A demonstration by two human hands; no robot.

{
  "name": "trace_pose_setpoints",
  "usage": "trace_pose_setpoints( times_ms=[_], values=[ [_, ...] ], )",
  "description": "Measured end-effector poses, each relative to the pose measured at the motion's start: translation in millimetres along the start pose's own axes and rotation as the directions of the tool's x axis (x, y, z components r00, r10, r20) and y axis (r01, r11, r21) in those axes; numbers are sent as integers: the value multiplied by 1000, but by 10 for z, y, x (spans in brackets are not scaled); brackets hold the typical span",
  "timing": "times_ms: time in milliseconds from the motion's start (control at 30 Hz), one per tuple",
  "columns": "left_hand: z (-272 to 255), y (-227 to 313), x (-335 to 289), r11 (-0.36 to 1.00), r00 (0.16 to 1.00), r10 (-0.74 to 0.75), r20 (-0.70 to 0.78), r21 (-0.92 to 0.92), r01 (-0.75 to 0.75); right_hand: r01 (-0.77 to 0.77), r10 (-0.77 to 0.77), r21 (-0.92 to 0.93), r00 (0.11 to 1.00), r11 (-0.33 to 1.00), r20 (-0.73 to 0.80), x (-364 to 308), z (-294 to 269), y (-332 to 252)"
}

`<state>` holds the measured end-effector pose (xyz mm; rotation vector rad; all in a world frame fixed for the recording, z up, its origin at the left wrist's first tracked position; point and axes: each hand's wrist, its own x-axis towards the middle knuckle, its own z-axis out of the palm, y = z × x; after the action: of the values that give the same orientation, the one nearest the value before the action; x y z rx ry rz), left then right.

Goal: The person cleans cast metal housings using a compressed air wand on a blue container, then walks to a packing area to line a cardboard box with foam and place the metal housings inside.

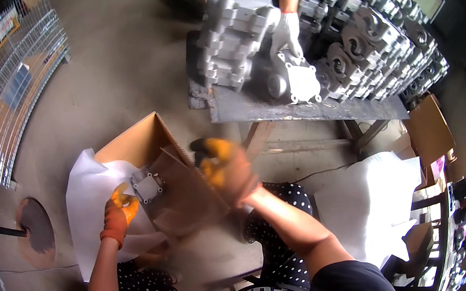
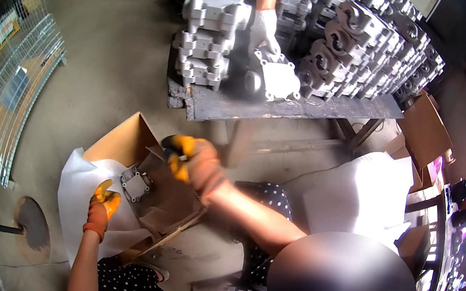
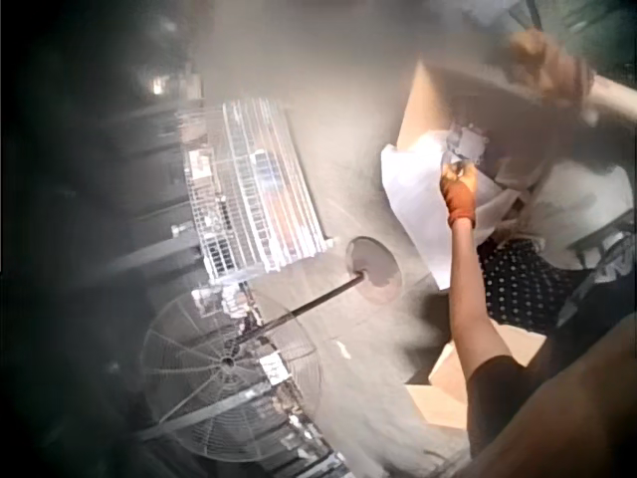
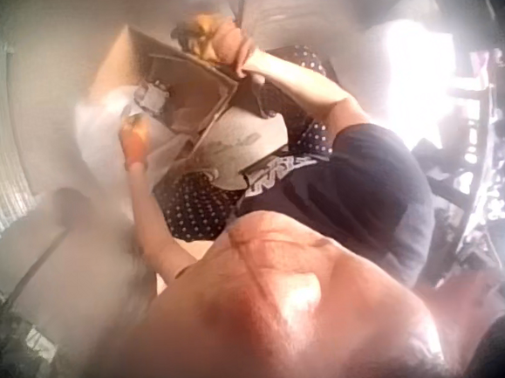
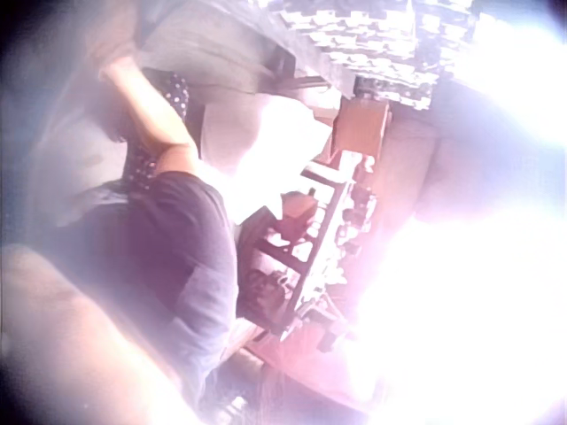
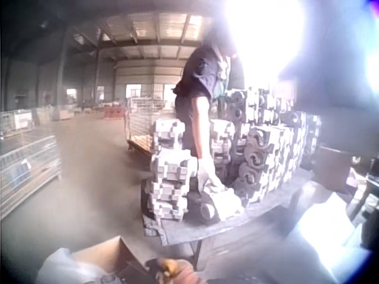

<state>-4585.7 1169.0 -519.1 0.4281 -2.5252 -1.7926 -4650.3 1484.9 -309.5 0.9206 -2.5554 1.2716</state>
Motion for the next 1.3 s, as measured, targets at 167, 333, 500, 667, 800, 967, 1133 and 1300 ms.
trace_pose_setpoints(
  times_ms=[167, 333, 500, 667, 800, 967, 1133, 1300],
  values=[
    [450, 968, -152, 968, 986, 27, 166, -251, 16, -186, 147, 11, 739, 983, -657, -505, -634, 1069],
    [1415, 2166, 76, 930, 892, 363, 268, -156, -332, -102, 394, 408, 543, 907, -741, -495, -1600, 1977],
    [2417, 2706, 810, 773, 797, 594, 115, -356, -525, -423, 332, -380, 900, 823, -283, -10, -2042, 2535],
    [3659, 3372, 725, 888, 933, 313, 178, -402, -221, -437, 407, -367, 899, 821, -161, -246, -2747, 3835],
    [3148, 2629, 1689, 806, 829, 559, -26, -220, -550, -606, 606, -3, 795, 796, -30, 861, -1865, 2616],
    [3289, 2888, 1018, 839, 928, 372, 15, -433, -329, -255, 251, -35, 965, 966, -77, 173, -2023, 2490],
    [2783, 2890, 456, 778, 811, 578, 93, -362, -513, -224, 464, 924, 884, 309, 59, -279, -1998, 1735],
    [1890, 3366, -348, 680, 631, 729, 264, -386, -624, 93, -79, 30, 947, 995, -313, -630, -1824, 1253]
  ],
)
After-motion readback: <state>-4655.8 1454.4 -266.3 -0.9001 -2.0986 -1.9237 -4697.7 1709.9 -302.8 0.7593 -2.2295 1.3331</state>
